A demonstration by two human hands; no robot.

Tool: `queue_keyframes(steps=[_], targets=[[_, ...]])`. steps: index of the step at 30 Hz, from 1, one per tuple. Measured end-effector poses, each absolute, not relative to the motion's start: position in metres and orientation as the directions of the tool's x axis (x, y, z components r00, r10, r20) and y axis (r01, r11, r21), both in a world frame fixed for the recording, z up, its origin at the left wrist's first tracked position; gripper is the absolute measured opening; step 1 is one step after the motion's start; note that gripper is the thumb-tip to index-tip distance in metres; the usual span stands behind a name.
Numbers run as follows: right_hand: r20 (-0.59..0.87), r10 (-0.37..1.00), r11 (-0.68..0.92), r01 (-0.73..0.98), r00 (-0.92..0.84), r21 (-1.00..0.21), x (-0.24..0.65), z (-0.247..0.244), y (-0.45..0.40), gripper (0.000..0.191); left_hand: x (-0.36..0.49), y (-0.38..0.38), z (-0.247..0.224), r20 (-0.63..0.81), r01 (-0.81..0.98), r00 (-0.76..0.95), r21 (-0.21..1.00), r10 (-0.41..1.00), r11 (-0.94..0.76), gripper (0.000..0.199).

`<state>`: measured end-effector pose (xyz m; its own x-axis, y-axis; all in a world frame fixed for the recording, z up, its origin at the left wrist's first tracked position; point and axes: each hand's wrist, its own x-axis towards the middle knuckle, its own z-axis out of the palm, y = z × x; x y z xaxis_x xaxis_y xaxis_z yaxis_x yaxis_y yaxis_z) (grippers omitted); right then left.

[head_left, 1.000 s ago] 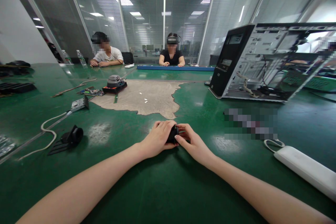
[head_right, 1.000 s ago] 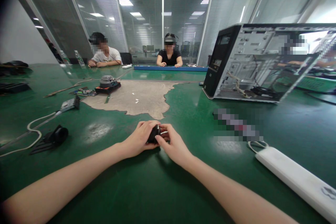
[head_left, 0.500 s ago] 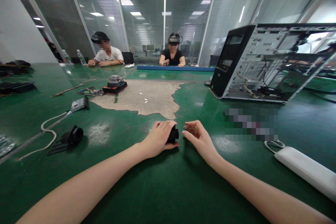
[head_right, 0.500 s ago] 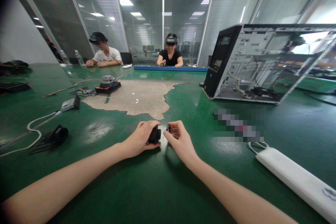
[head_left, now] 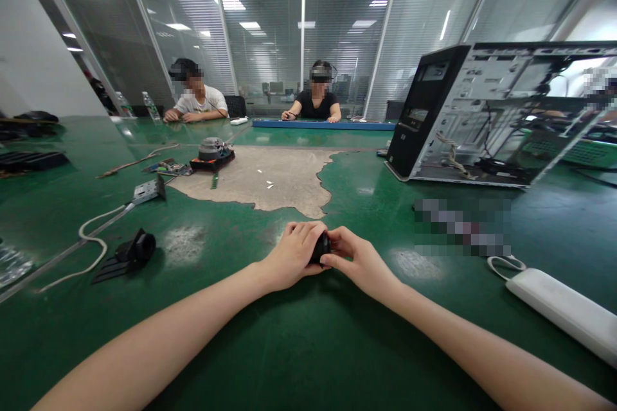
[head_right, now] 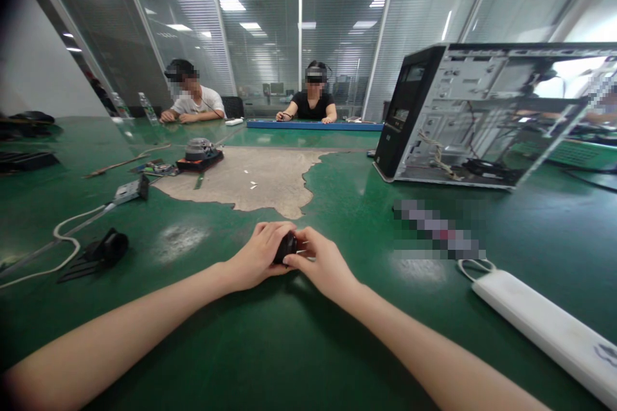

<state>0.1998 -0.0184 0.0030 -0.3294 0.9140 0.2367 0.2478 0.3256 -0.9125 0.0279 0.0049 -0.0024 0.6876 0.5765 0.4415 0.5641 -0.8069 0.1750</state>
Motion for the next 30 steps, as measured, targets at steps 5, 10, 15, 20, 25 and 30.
queue_keyframes(steps=[5,10,15,20,25,30], targets=[[0.405,0.863,0.488,0.292,-0.302,-0.822,0.1948,-0.0012,-0.0283,0.019,0.0272,0.0049,-0.0028,0.443,0.571,0.674,0.196,0.591,-0.797,0.059],[0.378,0.899,0.427,0.250,-0.223,-0.869,0.1928,-0.0051,-0.0236,0.011,0.0286,0.0043,-0.0015,0.443,0.575,0.663,0.216,0.604,-0.789,0.060],[0.319,0.914,0.376,0.228,-0.249,-0.898,0.1929,-0.0055,-0.0203,0.024,0.0292,0.0052,-0.0024,0.445,0.577,0.662,0.211,0.604,-0.789,0.061],[0.305,0.891,0.389,0.219,-0.337,-0.895,0.1937,-0.0039,-0.0251,0.018,0.0283,0.0066,-0.0041,0.440,0.583,0.663,0.205,0.606,-0.786,0.059],[0.368,0.878,0.460,0.323,-0.306,-0.827,0.1935,-0.0036,-0.0287,0.018,0.0277,0.0054,-0.0037,0.443,0.579,0.670,0.189,0.595,-0.793,0.060],[0.296,0.917,0.357,0.217,-0.267,-0.909,0.1937,-0.0052,-0.0221,0.015,0.0290,0.0048,-0.0026,0.450,0.578,0.668,0.189,0.593,-0.794,0.062]])
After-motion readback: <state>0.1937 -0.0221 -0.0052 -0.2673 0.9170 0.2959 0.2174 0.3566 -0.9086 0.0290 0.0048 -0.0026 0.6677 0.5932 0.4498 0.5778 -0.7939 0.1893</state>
